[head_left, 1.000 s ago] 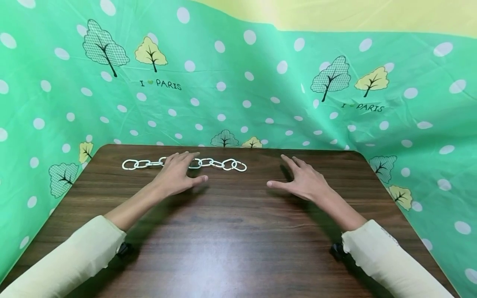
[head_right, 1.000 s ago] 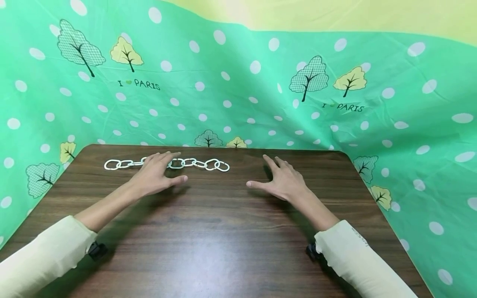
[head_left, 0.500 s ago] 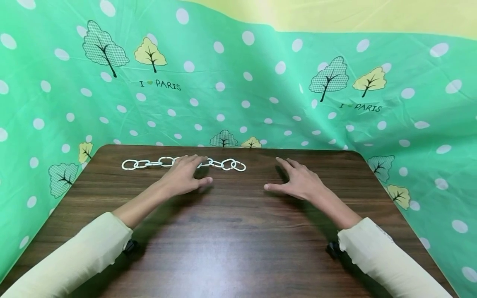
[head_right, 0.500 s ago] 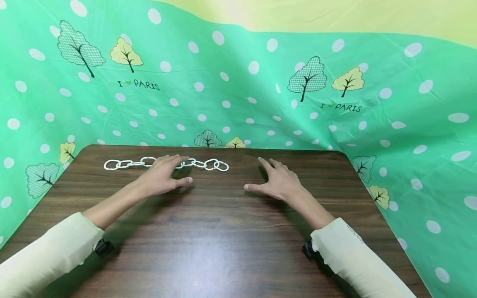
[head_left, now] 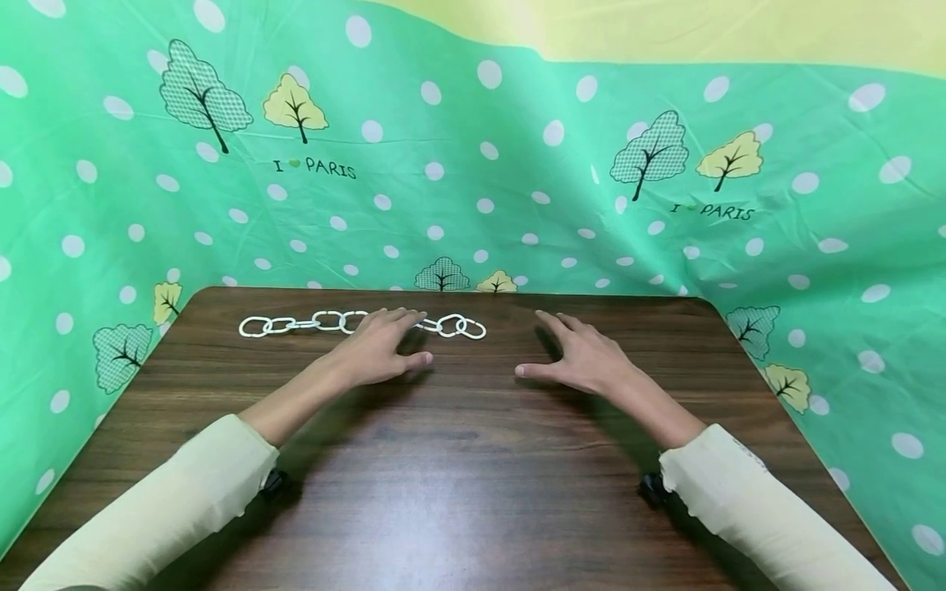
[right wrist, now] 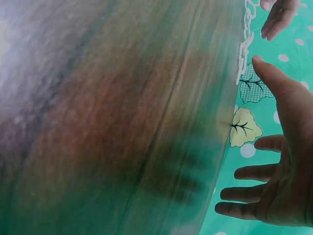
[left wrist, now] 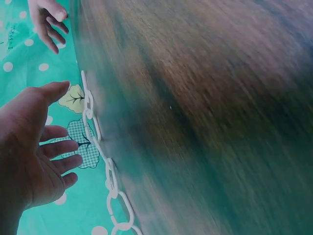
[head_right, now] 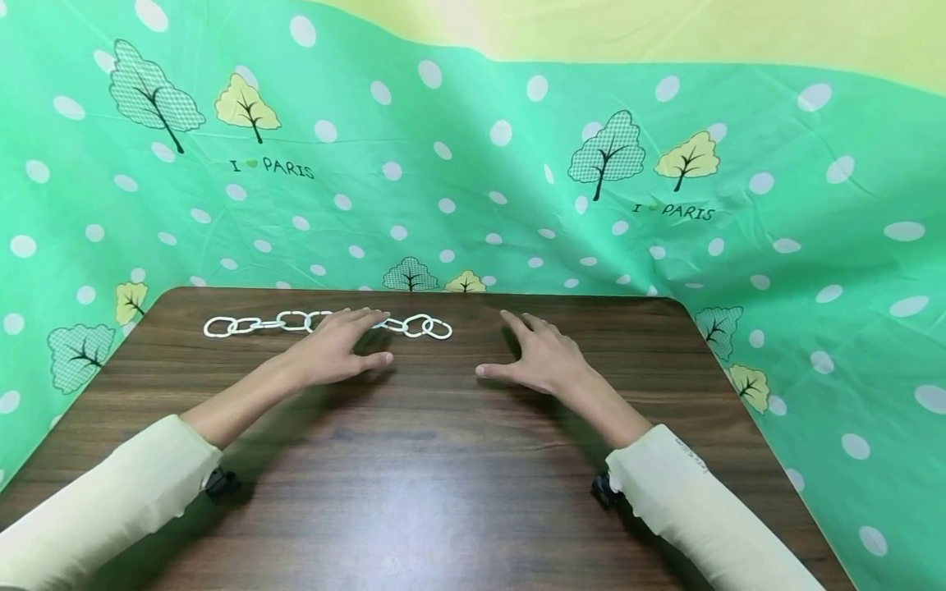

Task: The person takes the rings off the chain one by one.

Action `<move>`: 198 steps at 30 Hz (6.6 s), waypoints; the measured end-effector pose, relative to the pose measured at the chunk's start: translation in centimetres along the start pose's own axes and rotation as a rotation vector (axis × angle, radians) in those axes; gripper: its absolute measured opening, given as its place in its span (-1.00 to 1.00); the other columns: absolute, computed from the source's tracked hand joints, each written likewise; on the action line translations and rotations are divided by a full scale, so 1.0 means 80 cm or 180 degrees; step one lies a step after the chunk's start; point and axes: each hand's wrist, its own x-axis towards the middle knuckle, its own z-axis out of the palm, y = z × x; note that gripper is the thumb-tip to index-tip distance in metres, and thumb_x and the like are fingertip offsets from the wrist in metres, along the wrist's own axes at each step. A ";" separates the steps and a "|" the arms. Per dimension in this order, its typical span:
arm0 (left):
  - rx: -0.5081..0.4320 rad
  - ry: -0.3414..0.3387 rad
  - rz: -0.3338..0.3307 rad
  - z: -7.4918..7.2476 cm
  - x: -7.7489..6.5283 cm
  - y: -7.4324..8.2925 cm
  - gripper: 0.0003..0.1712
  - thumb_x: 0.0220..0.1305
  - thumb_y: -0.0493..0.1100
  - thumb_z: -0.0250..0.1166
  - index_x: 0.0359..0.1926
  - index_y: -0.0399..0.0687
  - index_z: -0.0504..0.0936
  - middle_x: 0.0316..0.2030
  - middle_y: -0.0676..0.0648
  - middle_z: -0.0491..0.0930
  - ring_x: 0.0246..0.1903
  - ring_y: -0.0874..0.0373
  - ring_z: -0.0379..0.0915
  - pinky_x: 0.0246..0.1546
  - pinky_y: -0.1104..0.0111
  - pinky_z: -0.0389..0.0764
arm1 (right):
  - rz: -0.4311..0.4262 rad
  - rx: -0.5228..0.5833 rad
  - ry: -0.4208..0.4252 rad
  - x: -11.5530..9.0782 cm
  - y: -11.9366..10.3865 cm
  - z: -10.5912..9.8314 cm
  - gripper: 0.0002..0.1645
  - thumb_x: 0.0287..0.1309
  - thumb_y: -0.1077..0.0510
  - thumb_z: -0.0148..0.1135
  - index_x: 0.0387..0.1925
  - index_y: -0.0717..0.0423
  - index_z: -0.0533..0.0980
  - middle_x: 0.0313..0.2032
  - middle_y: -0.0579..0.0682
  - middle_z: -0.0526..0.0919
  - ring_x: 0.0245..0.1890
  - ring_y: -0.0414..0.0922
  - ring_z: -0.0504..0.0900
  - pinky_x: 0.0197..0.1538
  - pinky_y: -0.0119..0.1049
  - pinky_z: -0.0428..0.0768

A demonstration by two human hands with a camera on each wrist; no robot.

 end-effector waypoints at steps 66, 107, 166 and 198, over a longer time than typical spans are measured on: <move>-0.0057 -0.0183 0.0395 0.099 0.093 -0.035 -0.15 0.60 0.29 0.34 0.63 -0.14 0.49 0.61 -0.23 0.50 0.64 -0.20 0.40 0.72 -0.07 0.35 | -0.0741 0.0049 -0.0284 0.040 -0.064 0.020 0.04 0.54 -0.42 0.31 0.74 0.06 0.31 0.67 0.32 0.38 0.62 0.34 0.47 0.54 0.41 0.52; 0.0480 0.0301 0.0809 0.141 0.160 -0.053 -0.80 0.42 -0.17 0.51 -0.38 0.14 0.71 -0.36 0.09 0.76 -0.27 0.11 0.75 -0.20 0.17 0.78 | -0.1215 -0.0246 -0.0571 0.152 -0.011 0.084 -0.62 0.53 -0.33 0.37 0.03 -0.17 0.70 -0.27 -0.12 0.69 -0.35 -0.14 0.55 -0.15 -0.13 0.55; 0.0467 0.0156 0.0712 0.055 0.095 0.036 -0.88 0.50 -0.32 0.47 -0.20 -0.10 0.67 -0.22 -0.08 0.71 -0.17 -0.02 0.73 -0.10 0.12 0.76 | -0.0871 -0.0266 -0.0457 0.078 -0.092 0.003 -0.66 0.56 -0.09 0.43 -0.33 0.00 0.73 -0.46 -0.08 0.62 -0.45 -0.10 0.53 -0.30 -0.20 0.46; -0.0551 0.0522 0.0721 0.046 0.087 0.026 -0.96 0.58 -0.33 0.38 -0.10 -0.18 0.76 -0.17 -0.14 0.80 -0.15 -0.01 0.74 0.02 0.13 0.81 | -0.1268 0.0344 0.0348 0.076 -0.086 0.005 -0.89 0.53 0.21 0.45 -0.10 0.19 0.80 -0.25 0.05 0.88 -0.31 -0.14 0.68 -0.13 -0.16 0.70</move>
